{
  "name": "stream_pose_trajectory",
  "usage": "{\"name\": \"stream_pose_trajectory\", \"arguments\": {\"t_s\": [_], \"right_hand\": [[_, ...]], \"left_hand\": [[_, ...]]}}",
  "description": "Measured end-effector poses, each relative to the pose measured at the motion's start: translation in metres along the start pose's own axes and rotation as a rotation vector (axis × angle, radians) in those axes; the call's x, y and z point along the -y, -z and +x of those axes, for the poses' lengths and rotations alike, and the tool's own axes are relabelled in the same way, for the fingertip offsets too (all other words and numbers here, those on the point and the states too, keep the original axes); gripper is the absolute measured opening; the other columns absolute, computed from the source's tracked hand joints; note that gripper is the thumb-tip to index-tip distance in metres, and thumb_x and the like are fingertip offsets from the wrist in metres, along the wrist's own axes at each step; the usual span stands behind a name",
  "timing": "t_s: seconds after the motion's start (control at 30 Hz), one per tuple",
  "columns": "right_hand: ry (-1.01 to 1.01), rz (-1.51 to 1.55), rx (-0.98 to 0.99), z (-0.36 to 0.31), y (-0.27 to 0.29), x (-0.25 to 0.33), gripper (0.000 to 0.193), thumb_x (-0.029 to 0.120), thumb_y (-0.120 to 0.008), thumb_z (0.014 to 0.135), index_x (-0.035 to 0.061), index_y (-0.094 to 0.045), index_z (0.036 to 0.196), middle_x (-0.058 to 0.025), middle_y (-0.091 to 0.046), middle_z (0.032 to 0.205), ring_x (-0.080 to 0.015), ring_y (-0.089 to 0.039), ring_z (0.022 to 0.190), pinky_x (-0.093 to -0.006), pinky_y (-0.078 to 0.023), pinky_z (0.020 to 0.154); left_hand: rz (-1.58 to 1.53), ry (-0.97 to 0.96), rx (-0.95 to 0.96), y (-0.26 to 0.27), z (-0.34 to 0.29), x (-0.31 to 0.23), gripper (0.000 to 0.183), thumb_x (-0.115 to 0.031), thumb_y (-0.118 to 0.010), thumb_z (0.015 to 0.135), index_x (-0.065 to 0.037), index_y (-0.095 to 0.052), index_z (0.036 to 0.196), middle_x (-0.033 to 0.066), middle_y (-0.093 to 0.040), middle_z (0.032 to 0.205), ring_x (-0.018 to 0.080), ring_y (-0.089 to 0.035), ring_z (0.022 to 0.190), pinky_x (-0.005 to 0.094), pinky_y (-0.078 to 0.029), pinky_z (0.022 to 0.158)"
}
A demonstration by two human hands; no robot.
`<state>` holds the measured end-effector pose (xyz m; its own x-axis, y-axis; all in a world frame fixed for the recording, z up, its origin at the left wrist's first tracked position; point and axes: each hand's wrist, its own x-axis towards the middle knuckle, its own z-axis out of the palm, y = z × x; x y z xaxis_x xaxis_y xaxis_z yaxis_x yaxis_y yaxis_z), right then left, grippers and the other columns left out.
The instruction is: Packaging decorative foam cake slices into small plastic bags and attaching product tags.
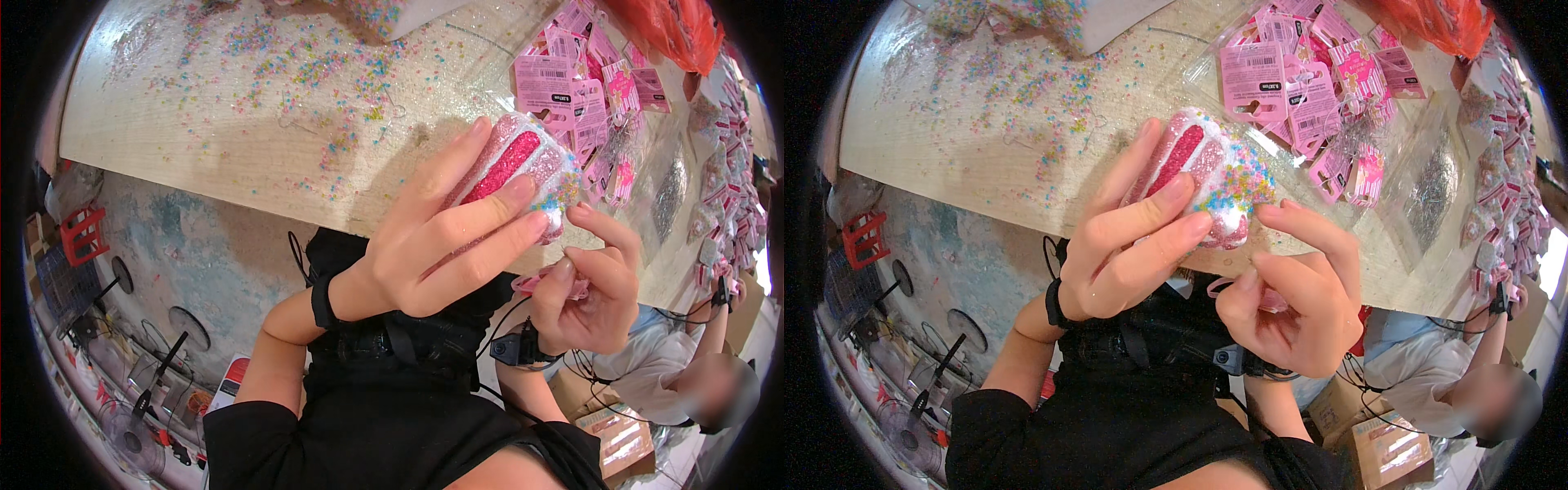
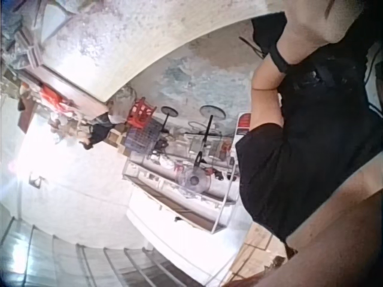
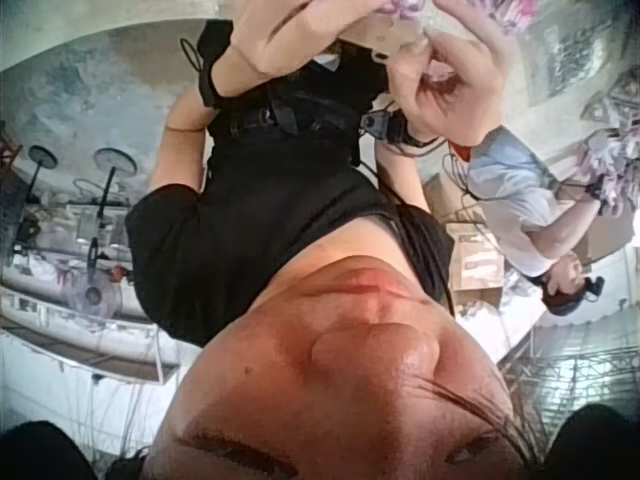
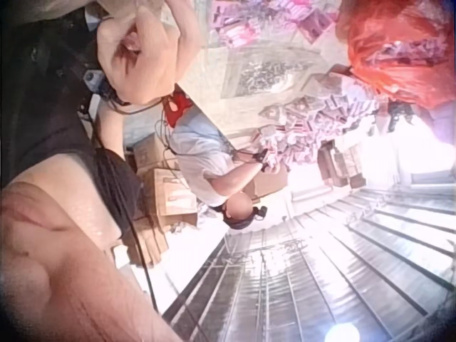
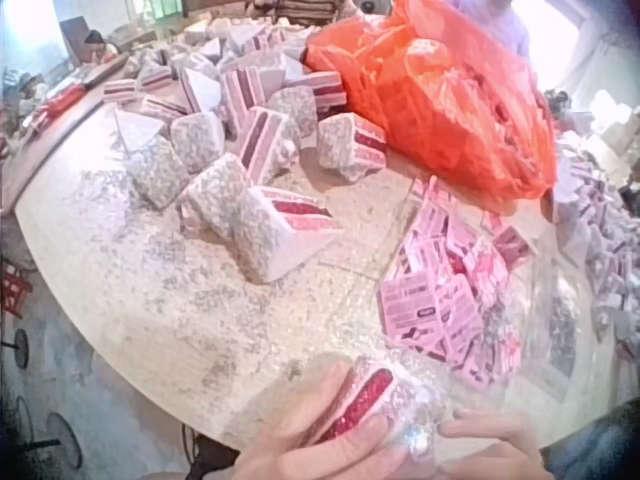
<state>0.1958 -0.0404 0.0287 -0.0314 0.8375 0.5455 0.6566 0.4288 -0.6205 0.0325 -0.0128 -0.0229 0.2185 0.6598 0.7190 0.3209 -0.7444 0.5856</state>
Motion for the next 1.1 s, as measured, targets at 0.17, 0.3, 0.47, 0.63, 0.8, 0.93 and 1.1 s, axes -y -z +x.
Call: {"name": "stream_pose_trajectory", "arguments": {"t_s": [0.17, 0.3, 0.47, 0.63, 0.8, 0.93, 1.1], "right_hand": [[-0.063, -0.011, 0.037, 0.0, -0.001, 0.005, 0.017, -0.006, -0.063, 0.067, 0.0005, -0.057, 0.081, -0.0183, -0.065, 0.071, -0.0281, -0.066, 0.076, -0.0349, -0.053, 0.067], [0.009, -0.045, -0.034, 0.0, -0.008, 0.002, 0.018, -0.009, -0.061, 0.067, 0.0005, -0.056, 0.081, -0.0151, -0.064, 0.068, -0.0294, -0.066, 0.077, -0.0328, -0.051, 0.063], [0.013, -0.105, -0.014, 0.001, -0.007, 0.003, 0.018, -0.01, -0.061, 0.066, 0.0003, -0.056, 0.08, -0.0153, -0.064, 0.068, -0.0295, -0.066, 0.077, -0.0309, -0.049, 0.06], [-0.013, -0.084, -0.002, 0.001, -0.006, 0.003, 0.02, -0.011, -0.062, 0.062, -0.0004, -0.056, 0.078, -0.018, -0.065, 0.072, -0.0272, -0.065, 0.074, -0.0283, -0.049, 0.057], [-0.032, -0.071, -0.025, 0.001, -0.008, 0.002, 0.02, -0.012, -0.062, 0.062, -0.001, -0.057, 0.078, -0.0194, -0.065, 0.077, -0.0233, -0.062, 0.066, -0.0277, -0.049, 0.055], [-0.207, -0.04, -0.013, 0.001, -0.007, 0.013, 0.017, -0.011, -0.062, 0.065, -0.0014, -0.058, 0.08, -0.0169, -0.064, 0.083, -0.0144, -0.055, 0.058, -0.0248, -0.047, 0.054], [-0.418, 0.16, -0.034, -0.006, -0.006, 0.013, 0.014, -0.01, -0.06, 0.069, -0.0019, -0.057, 0.08, -0.0125, -0.062, 0.083, -0.0087, -0.051, 0.059, -0.0198, -0.041, 0.052]], "left_hand": [[-0.06, 0.027, -0.023, -0.002, -0.001, -0.003, 0.046, 0.006, -0.076, 0.068, -0.001, -0.061, 0.11, 0.0168, -0.054, 0.119, 0.0488, -0.049, 0.118, 0.0513, -0.047, 0.098], [-0.024, -0.024, -0.056, -0.009, -0.001, 0.003, 0.038, -0.002, -0.073, 0.07, -0.001, -0.064, 0.107, 0.0154, -0.058, 0.115, 0.0465, -0.053, 0.113, 0.0496, -0.05, 0.095], [0.053, -0.07, -0.102, -0.008, 0.0, 0.003, 0.032, -0.01, -0.071, 0.072, -0.003, -0.068, 0.103, 0.0114, -0.063, 0.11, 0.0419, -0.059, 0.106, 0.0453, -0.055, 0.09], [0.12, -0.057, -0.08, -0.006, 0.002, 0.0, 0.029, -0.013, -0.073, 0.073, -0.007, -0.069, 0.101, 0.007, -0.064, 0.109, 0.0379, -0.06, 0.104, 0.0414, -0.056, 0.089], [0.09, 0.003, 0.046, 0.002, 0.0, -0.006, 0.044, -0.003, -0.075, 0.066, -0.009, -0.066, 0.108, 0.009, -0.056, 0.118, 0.042, -0.05, 0.117, 0.0471, -0.05, 0.098], [0.196, -0.091, 0.007, 0.0, -0.003, -0.002, 0.048, -0.004, -0.078, 0.062, -0.014, -0.067, 0.107, 0.0049, -0.055, 0.118, 0.0403, -0.05, 0.117, 0.0452, -0.051, 0.097], [0.248, -0.106, -0.004, 0.002, -0.005, -0.005, 0.049, -0.005, -0.08, 0.06, -0.019, -0.068, 0.106, 0.0, -0.055, 0.117, 0.0372, -0.048, 0.118, 0.0429, -0.051, 0.098]]}}
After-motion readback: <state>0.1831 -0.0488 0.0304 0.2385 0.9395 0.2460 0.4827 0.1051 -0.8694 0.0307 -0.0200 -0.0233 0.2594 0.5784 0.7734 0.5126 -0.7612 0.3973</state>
